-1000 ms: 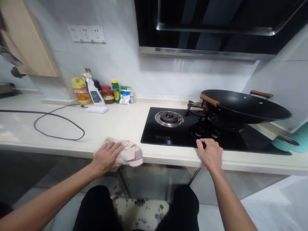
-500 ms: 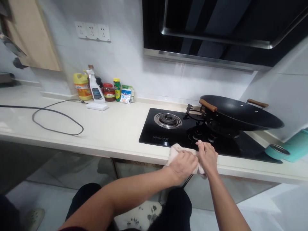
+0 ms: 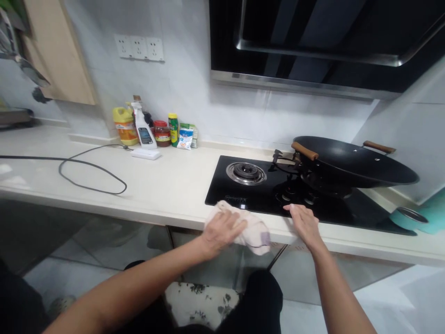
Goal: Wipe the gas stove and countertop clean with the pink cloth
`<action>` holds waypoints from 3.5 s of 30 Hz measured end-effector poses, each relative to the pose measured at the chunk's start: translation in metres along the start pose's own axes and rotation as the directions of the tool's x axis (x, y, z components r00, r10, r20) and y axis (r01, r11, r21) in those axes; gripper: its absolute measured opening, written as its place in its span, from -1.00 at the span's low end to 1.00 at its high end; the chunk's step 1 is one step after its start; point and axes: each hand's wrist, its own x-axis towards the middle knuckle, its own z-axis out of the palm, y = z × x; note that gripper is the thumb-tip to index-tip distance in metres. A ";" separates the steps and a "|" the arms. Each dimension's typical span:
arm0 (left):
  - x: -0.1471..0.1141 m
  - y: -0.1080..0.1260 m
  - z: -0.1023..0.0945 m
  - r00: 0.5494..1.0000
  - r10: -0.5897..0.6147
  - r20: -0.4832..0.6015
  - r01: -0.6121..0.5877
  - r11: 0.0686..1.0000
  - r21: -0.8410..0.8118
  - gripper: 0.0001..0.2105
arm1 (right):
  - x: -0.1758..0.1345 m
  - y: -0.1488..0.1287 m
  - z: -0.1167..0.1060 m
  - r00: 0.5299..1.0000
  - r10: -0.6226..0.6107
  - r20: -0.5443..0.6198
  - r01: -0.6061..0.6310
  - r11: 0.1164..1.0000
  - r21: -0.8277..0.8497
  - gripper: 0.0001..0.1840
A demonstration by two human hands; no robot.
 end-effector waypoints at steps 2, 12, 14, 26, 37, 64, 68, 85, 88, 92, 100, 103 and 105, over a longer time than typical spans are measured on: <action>-0.039 -0.039 -0.015 1.000 -0.031 0.000 0.031 0.999 0.005 -0.65 | -0.001 0.000 0.001 1.000 -0.010 -0.005 0.010 1.000 -0.006 -0.30; -0.201 -0.212 -0.096 0.942 -0.265 0.205 0.221 0.952 0.212 -0.47 | -0.004 -0.002 0.008 0.994 -0.087 -0.059 0.084 0.995 -0.052 -0.35; -0.208 -0.219 -0.101 0.929 -0.304 0.213 0.245 0.933 0.263 -0.47 | -0.004 -0.005 0.009 0.993 -0.093 -0.068 0.090 0.995 -0.040 -0.35; -0.064 -0.073 -0.039 0.972 -0.134 0.193 0.104 0.982 0.157 -0.59 | -0.006 -0.011 0.008 0.952 0.058 -0.300 -0.018 0.991 0.135 -0.23; 0.059 0.044 0.012 0.993 0.041 0.114 -0.050 0.995 0.081 -0.77 | -0.003 -0.013 0.007 0.943 0.060 -0.327 0.051 0.946 0.321 -0.26; 0.002 -0.099 -0.024 0.964 -0.265 0.032 0.245 0.833 -0.496 -0.75 | -0.098 -0.108 0.126 0.842 -0.446 -0.304 0.294 0.851 -0.435 -0.03; -0.020 -0.129 -0.015 0.908 -0.413 0.074 0.404 0.813 -0.418 -0.74 | -0.092 -0.138 0.150 0.724 -0.652 -0.223 0.525 0.732 -0.434 -0.11; -0.029 -0.118 -0.030 0.874 -0.424 0.237 0.474 0.851 -0.227 -0.66 | -0.043 0.128 -0.011 0.659 -0.728 -0.189 0.517 0.621 -0.589 -0.28; -0.026 -0.117 -0.031 0.870 -0.427 0.245 0.479 0.851 -0.216 -0.67 | -0.035 0.178 -0.043 0.696 -0.696 -0.174 0.477 0.630 -0.613 -0.29; -0.025 -0.115 -0.030 0.869 -0.433 0.240 0.482 0.852 -0.206 -0.68 | -0.029 0.226 -0.076 0.782 -0.596 -0.182 0.355 0.667 -0.655 -0.36; -0.020 -0.107 -0.030 0.875 -0.450 0.181 0.482 0.850 -0.216 -0.70 | -0.038 0.203 -0.083 0.916 -0.376 -0.138 0.155 0.651 -0.743 -0.34; -0.019 -0.107 -0.030 0.872 -0.447 0.199 0.485 0.846 -0.223 -0.70 | -0.042 0.155 -0.066 0.903 -0.430 -0.001 0.286 0.600 -0.747 -0.37; -0.020 -0.107 -0.030 0.871 -0.450 0.198 0.486 0.848 -0.211 -0.70 | -0.046 0.116 -0.048 0.883 -0.466 0.055 0.356 0.590 -0.724 -0.36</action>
